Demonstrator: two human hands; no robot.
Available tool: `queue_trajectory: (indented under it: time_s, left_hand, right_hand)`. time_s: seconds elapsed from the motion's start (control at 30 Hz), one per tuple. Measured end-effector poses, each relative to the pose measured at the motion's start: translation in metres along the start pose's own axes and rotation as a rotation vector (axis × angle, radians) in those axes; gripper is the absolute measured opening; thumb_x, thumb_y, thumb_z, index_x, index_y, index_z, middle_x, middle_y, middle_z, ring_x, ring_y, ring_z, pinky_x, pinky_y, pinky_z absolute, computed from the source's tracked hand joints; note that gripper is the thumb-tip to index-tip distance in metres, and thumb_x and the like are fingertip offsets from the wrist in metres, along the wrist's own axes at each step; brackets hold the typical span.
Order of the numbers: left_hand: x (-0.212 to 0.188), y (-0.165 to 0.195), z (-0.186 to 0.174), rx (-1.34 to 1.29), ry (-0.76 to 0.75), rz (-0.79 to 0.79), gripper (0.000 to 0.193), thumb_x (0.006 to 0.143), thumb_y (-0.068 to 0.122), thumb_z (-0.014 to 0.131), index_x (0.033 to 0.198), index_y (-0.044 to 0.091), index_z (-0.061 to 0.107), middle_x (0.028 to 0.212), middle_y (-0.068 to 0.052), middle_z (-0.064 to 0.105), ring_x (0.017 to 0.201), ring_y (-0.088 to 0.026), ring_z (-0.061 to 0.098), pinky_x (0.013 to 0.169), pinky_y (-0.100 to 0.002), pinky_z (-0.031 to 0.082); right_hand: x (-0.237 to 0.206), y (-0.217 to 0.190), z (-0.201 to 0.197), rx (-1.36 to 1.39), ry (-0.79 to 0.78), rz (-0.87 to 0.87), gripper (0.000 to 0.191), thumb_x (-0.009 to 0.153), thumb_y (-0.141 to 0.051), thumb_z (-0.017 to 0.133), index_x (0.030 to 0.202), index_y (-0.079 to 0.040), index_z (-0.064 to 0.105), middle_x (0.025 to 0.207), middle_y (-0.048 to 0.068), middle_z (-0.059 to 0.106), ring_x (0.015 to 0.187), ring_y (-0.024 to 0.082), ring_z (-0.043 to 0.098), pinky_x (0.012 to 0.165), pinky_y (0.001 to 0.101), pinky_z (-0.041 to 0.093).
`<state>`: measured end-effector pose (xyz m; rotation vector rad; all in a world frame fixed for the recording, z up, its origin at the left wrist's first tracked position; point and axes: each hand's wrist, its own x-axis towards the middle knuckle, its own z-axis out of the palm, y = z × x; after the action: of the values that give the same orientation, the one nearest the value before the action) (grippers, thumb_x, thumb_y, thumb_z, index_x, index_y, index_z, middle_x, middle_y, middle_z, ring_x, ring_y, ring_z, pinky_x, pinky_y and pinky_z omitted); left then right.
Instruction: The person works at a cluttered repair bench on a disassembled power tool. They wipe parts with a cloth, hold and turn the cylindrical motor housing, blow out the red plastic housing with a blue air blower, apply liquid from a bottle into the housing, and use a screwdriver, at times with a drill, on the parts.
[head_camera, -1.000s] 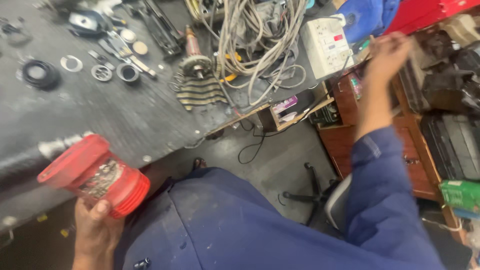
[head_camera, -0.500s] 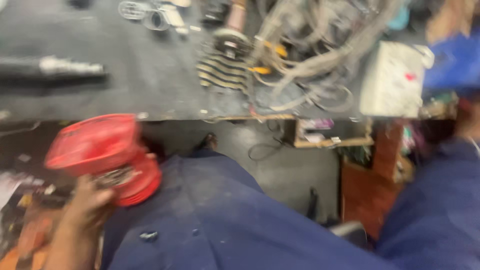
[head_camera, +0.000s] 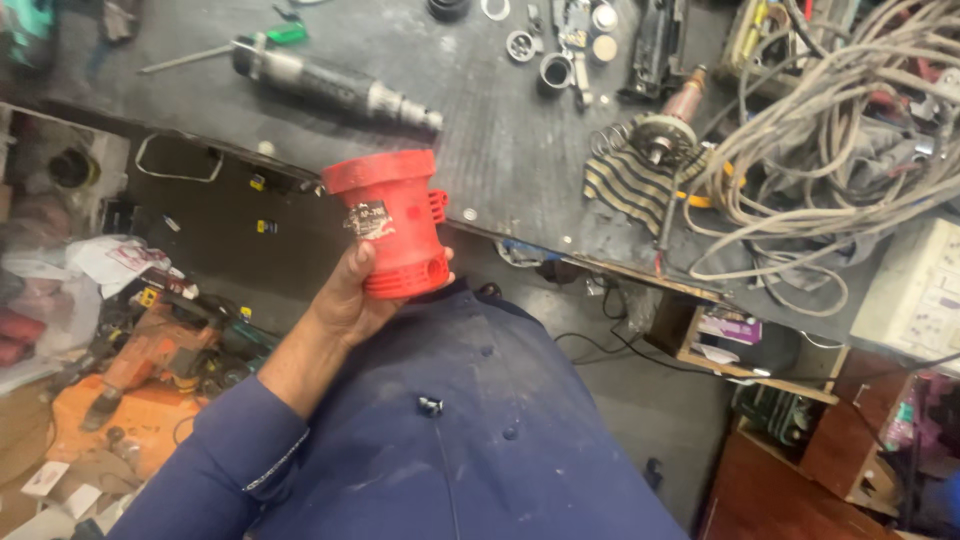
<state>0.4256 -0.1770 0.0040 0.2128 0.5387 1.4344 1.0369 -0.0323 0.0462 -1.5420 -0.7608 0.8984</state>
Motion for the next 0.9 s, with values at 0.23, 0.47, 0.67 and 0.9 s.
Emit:
queue_trajectory:
  time_s: [0.23, 0.47, 0.67, 0.9]
  left_hand:
    - [-0.019, 0.046, -0.039, -0.087, 0.077, 0.065, 0.082, 0.085, 0.035, 0.084, 0.150, 0.013, 0.041, 0.143, -0.006, 0.058, 0.131, -0.024, 0.059, 0.114, -0.055, 0.048]
    - [-0.055, 0.102, -0.085, -0.238, 0.132, 0.130, 0.078, 0.085, 0.040, 0.084, 0.147, 0.010, 0.047, 0.137, -0.009, 0.061, 0.130, -0.028, 0.061, 0.115, -0.058, 0.048]
    - [-0.071, 0.120, -0.103, -0.128, 0.203, 0.133, 0.076, 0.081, 0.019, 0.084, 0.145, 0.024, 0.043, 0.139, -0.003, 0.056, 0.129, -0.027, 0.058, 0.104, -0.060, 0.052]
    - [-0.083, 0.083, -0.106, 0.003, -0.014, 0.034, 0.084, 0.092, 0.038, 0.085, 0.157, 0.015, 0.038, 0.138, -0.005, 0.062, 0.130, -0.026, 0.063, 0.113, -0.053, 0.051]
  right_hand:
    - [-0.173, 0.033, -0.008, -0.048, -0.529, 0.195, 0.057, 0.086, -0.049, 0.071, 0.116, 0.000, 0.070, 0.086, 0.007, 0.069, 0.073, 0.018, 0.063, 0.060, 0.0330, 0.049]
    - [-0.237, 0.046, 0.109, -0.509, -1.114, 0.376, 0.049, 0.085, -0.045, 0.072, 0.104, 0.001, 0.070, 0.076, 0.006, 0.064, 0.065, 0.015, 0.057, 0.058, 0.0308, 0.047]
    - [-0.279, 0.042, 0.140, -0.906, -1.090, -0.108, 0.056, 0.080, -0.040, 0.078, 0.116, 0.001, 0.069, 0.105, 0.010, 0.074, 0.099, 0.023, 0.069, 0.086, 0.0360, 0.051]
    - [-0.316, 0.016, 0.124, -0.821, -1.082, -0.080, 0.052, 0.078, -0.045, 0.080, 0.106, -0.002, 0.072, 0.085, 0.013, 0.075, 0.076, 0.024, 0.074, 0.070, 0.0357, 0.057]
